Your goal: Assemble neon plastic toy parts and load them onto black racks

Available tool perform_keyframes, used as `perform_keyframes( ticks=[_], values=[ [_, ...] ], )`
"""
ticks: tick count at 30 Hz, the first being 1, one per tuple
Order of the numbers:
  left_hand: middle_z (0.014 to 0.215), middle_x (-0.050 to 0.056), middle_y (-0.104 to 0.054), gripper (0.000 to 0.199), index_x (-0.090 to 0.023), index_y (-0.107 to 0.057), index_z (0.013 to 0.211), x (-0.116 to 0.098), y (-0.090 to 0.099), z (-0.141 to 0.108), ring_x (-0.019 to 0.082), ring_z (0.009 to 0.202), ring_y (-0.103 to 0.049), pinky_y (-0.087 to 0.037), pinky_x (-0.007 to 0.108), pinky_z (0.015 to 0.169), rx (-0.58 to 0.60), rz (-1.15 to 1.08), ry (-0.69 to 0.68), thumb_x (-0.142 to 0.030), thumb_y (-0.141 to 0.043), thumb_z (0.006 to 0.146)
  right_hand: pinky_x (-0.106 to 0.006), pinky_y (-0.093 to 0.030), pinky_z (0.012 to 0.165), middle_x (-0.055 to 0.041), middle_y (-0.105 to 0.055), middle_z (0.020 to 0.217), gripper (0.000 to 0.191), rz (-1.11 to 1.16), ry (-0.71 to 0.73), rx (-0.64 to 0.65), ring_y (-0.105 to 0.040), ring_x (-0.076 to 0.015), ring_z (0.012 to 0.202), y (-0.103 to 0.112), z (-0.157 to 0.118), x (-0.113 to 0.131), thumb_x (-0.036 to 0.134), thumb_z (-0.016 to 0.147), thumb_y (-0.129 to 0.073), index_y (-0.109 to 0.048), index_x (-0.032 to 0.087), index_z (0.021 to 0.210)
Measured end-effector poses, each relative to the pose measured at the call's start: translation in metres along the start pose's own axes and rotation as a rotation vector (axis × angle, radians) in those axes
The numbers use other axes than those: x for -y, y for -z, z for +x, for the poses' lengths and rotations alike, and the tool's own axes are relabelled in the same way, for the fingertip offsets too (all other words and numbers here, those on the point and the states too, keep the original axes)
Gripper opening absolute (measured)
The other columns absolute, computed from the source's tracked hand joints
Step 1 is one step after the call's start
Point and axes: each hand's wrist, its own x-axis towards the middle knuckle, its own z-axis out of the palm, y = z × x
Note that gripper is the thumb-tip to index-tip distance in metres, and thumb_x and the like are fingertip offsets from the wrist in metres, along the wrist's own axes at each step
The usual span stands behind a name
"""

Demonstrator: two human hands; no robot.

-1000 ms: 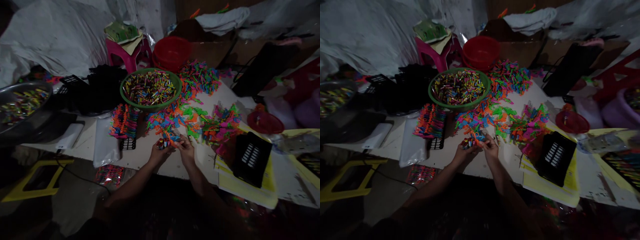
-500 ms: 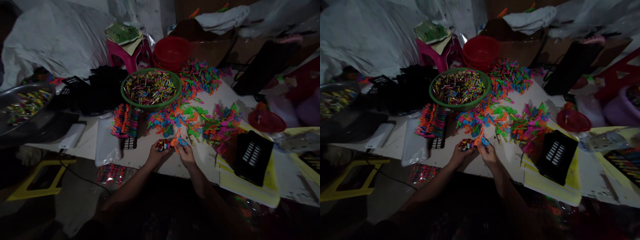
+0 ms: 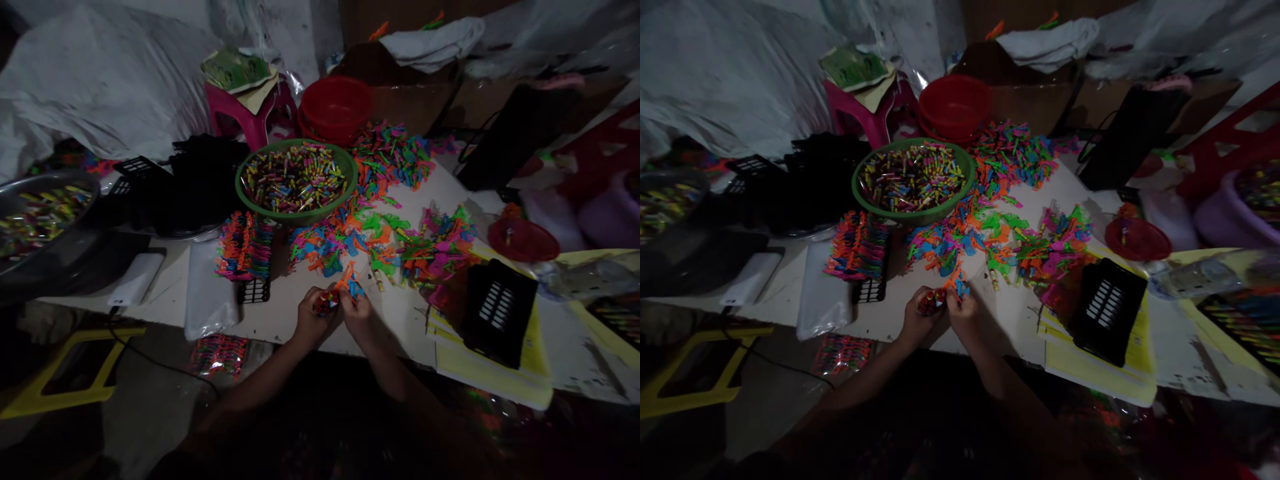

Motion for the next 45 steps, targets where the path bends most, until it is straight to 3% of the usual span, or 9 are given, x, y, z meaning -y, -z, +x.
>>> perform_keyframes(
  ticks=[5, 11, 17, 22, 26, 31, 33, 38, 45],
  values=[
    [0.062, -0.002, -0.056, 0.016, -0.017, -0.059, 0.069, 0.008, -0.015, 0.002, 0.01, 0.057, -0.05, -0.04, 0.021, 0.056, -0.015, -0.125, 0.218, -0.024, -0.069, 0.059, -0.032, -0.045, 0.064, -0.0066, -0.064, 0.068, 0.032, -0.273, 0.038, 0.024, -0.058, -0.0209, 0.068, 0.042, 0.033, -0.01, 0.044, 0.072, -0.044, -0.064, 0.018, 0.071],
    [0.061, -0.003, -0.057, 0.023, -0.015, -0.057, 0.076, 0.026, -0.018, 0.017, 0.008, 0.053, -0.05, -0.04, 0.02, 0.052, -0.181, -0.308, 0.386, -0.022, -0.067, 0.058, -0.05, -0.035, 0.081, -0.0219, -0.056, 0.112, 0.043, -0.925, 0.111, -0.558, -0.047, -0.036, 0.101, 0.113, 0.098, -0.019, 0.038, 0.076, -0.048, -0.061, 0.01, 0.106],
    [0.073, 0.003, -0.065, 0.025, -0.015, -0.062, 0.08, 0.036, -0.014, 0.016, 0.011, 0.062, -0.057, -0.043, 0.02, 0.058, -0.059, -0.181, 0.314, -0.023, -0.071, 0.058, -0.034, -0.032, 0.09, -0.0126, -0.058, 0.115, 0.042, -1.078, 0.383, 0.202, -0.048, -0.0223, 0.106, 0.096, 0.182, -0.013, 0.01, 0.077, -0.042, -0.056, 0.015, 0.116],
    [0.064, 0.001, -0.063, 0.024, -0.014, -0.062, 0.075, 0.048, -0.009, 0.013, 0.008, 0.051, -0.052, -0.041, 0.019, 0.049, 0.02, -0.195, 0.304, -0.027, -0.072, 0.058, -0.034, -0.034, 0.087, -0.011, -0.066, 0.088, 0.021, -1.109, 0.372, 0.351, -0.054, -0.0236, 0.095, 0.084, 0.216, -0.007, 0.012, 0.065, -0.06, -0.068, 0.014, 0.085],
    [0.06, 0.0, -0.061, 0.031, -0.013, -0.061, 0.078, 0.047, -0.008, 0.016, 0.008, 0.048, -0.051, -0.042, 0.019, 0.044, -0.04, -0.342, 0.429, -0.029, -0.074, 0.054, -0.032, -0.04, 0.081, -0.0119, -0.065, 0.093, 0.023, -1.059, 0.34, 0.301, -0.057, -0.0216, 0.09, 0.085, 0.196, -0.001, 0.025, 0.079, -0.05, -0.065, 0.012, 0.093],
    [0.054, -0.002, -0.058, 0.042, -0.012, -0.063, 0.088, 0.019, -0.013, 0.021, 0.008, 0.044, -0.051, -0.044, 0.021, 0.045, -0.025, -0.534, 0.486, -0.027, -0.075, 0.051, -0.036, -0.037, 0.095, -0.0101, -0.058, 0.115, 0.039, -0.688, 0.371, 0.201, -0.049, -0.0213, 0.11, 0.057, 0.106, -0.001, 0.023, 0.084, -0.036, -0.052, 0.017, 0.118],
    [0.056, -0.001, -0.061, 0.041, -0.011, -0.064, 0.083, 0.008, -0.016, 0.021, 0.01, 0.046, -0.053, -0.045, 0.021, 0.045, 0.029, -0.561, 0.49, -0.025, -0.077, 0.047, -0.04, -0.031, 0.1, -0.0082, -0.053, 0.123, 0.042, -0.452, 0.338, 0.314, -0.042, -0.0234, 0.117, 0.043, 0.071, -0.006, 0.027, 0.079, -0.044, -0.051, 0.021, 0.121],
    [0.062, 0.002, -0.064, 0.039, -0.011, -0.064, 0.08, 0.009, -0.018, 0.015, 0.012, 0.053, -0.058, -0.043, 0.019, 0.045, 0.065, -0.689, 0.604, -0.02, -0.078, 0.045, -0.038, -0.044, 0.084, -0.0068, -0.063, 0.105, 0.053, 0.327, -0.143, 0.764, -0.055, -0.0223, 0.1, 0.035, 0.034, -0.014, 0.06, 0.078, -0.039, -0.057, 0.023, 0.112],
    [0.07, 0.004, -0.066, 0.03, -0.011, -0.064, 0.078, 0.007, -0.013, 0.016, 0.014, 0.064, -0.062, -0.048, 0.023, 0.059, -0.018, -0.834, 0.563, -0.014, -0.074, 0.05, -0.031, -0.047, 0.078, -0.0042, -0.062, 0.109, 0.054, 0.744, -0.382, 0.697, -0.057, -0.0196, 0.099, 0.027, 0.019, -0.008, 0.063, 0.069, -0.053, -0.059, 0.027, 0.107]
  ],
)
